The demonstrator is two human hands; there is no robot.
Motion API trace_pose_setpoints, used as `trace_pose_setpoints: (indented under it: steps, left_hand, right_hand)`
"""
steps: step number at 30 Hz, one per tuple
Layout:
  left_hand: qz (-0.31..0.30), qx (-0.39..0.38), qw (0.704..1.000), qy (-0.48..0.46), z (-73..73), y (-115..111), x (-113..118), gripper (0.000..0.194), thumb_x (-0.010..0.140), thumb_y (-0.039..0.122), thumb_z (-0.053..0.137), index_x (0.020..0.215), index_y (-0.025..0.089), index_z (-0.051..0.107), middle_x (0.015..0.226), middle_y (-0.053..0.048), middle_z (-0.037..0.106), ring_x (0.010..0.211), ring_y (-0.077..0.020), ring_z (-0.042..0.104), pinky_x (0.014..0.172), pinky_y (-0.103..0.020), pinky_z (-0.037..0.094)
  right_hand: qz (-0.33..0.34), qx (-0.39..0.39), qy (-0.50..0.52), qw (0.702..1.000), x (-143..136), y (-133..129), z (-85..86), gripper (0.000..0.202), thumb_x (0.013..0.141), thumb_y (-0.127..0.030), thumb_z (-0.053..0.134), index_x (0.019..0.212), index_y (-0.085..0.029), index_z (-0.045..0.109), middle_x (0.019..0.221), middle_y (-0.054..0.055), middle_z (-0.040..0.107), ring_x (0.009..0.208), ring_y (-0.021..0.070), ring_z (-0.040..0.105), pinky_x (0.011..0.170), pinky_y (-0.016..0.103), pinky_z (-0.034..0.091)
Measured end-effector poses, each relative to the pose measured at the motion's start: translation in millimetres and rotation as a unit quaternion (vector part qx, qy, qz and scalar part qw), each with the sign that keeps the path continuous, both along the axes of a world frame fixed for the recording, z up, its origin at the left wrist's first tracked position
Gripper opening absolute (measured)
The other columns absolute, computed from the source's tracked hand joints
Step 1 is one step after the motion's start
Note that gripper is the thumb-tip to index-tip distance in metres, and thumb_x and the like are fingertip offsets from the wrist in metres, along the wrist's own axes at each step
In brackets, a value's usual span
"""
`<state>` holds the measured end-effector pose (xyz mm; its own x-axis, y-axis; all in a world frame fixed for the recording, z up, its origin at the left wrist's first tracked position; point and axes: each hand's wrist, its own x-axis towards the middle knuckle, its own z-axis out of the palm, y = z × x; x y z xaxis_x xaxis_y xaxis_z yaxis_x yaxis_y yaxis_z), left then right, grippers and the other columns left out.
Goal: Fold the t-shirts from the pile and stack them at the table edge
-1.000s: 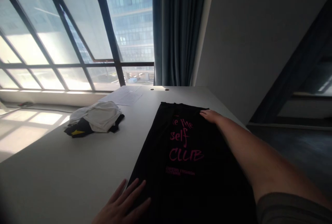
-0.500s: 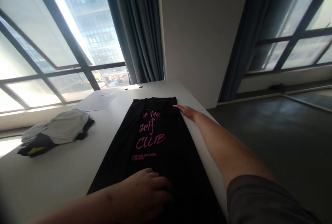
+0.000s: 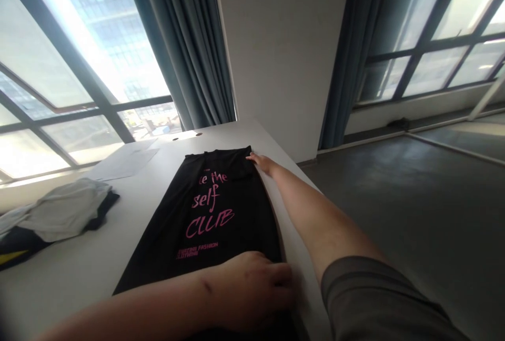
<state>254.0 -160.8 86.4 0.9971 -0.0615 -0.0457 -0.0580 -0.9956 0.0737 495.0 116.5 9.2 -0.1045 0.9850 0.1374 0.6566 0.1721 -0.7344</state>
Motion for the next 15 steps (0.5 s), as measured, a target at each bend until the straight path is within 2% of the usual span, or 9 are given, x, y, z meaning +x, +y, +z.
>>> trace_pose_setpoints:
  steps: [4,7,12,15]
  left_hand:
    - [0.034,-0.008,0.999,-0.041,3.4,-1,-26,0.024,0.097,0.033,0.063,0.118,0.023,0.062,0.128,-0.002,0.063,0.095,-0.0183,0.067,0.081,-0.035,0.054]
    - [0.039,-0.037,0.997,-0.049,0.8,-3,-41,0.02,0.1,0.029,0.06,0.117,0.02,0.064,0.126,-0.001,0.068,0.1,-0.0172,0.066,0.092,-0.032,0.053]
    - [0.038,-0.071,0.994,-0.079,-11.2,-10,-61,0.024,0.109,0.029,0.049,0.117,0.017,0.068,0.132,0.0,0.07,0.117,-0.013,0.064,0.11,-0.023,0.047]
    - [0.043,-0.066,0.991,-0.104,-16.3,-13,-78,0.026,0.11,0.032,0.046,0.115,0.02,0.069,0.132,0.001,0.071,0.116,-0.0111,0.066,0.113,-0.022,0.046]
  right_hand:
    - [-0.056,-0.007,-0.052,0.997,-12,27,-1.8,0.071,0.11,-0.056,0.009,0.146,-0.027,0.062,0.151,-0.001,0.059,0.144,0.0214,0.049,0.12,0.032,0.033]
    - [-0.087,-0.007,-0.064,0.994,-18,41,-0.5,0.069,0.11,-0.053,0.009,0.149,-0.027,0.06,0.153,0.0,0.056,0.145,0.0211,0.047,0.12,0.032,0.033]
    - [-0.133,-0.019,-0.088,0.987,-26,48,5.9,0.069,0.108,-0.061,0.021,0.147,-0.023,0.063,0.146,0.008,0.064,0.141,0.0295,0.052,0.116,0.037,0.037]
    - [-0.138,-0.01,-0.098,0.985,-34,50,15.1,0.066,0.109,-0.058,0.021,0.147,-0.022,0.062,0.146,0.009,0.063,0.141,0.0276,0.053,0.115,0.035,0.037]
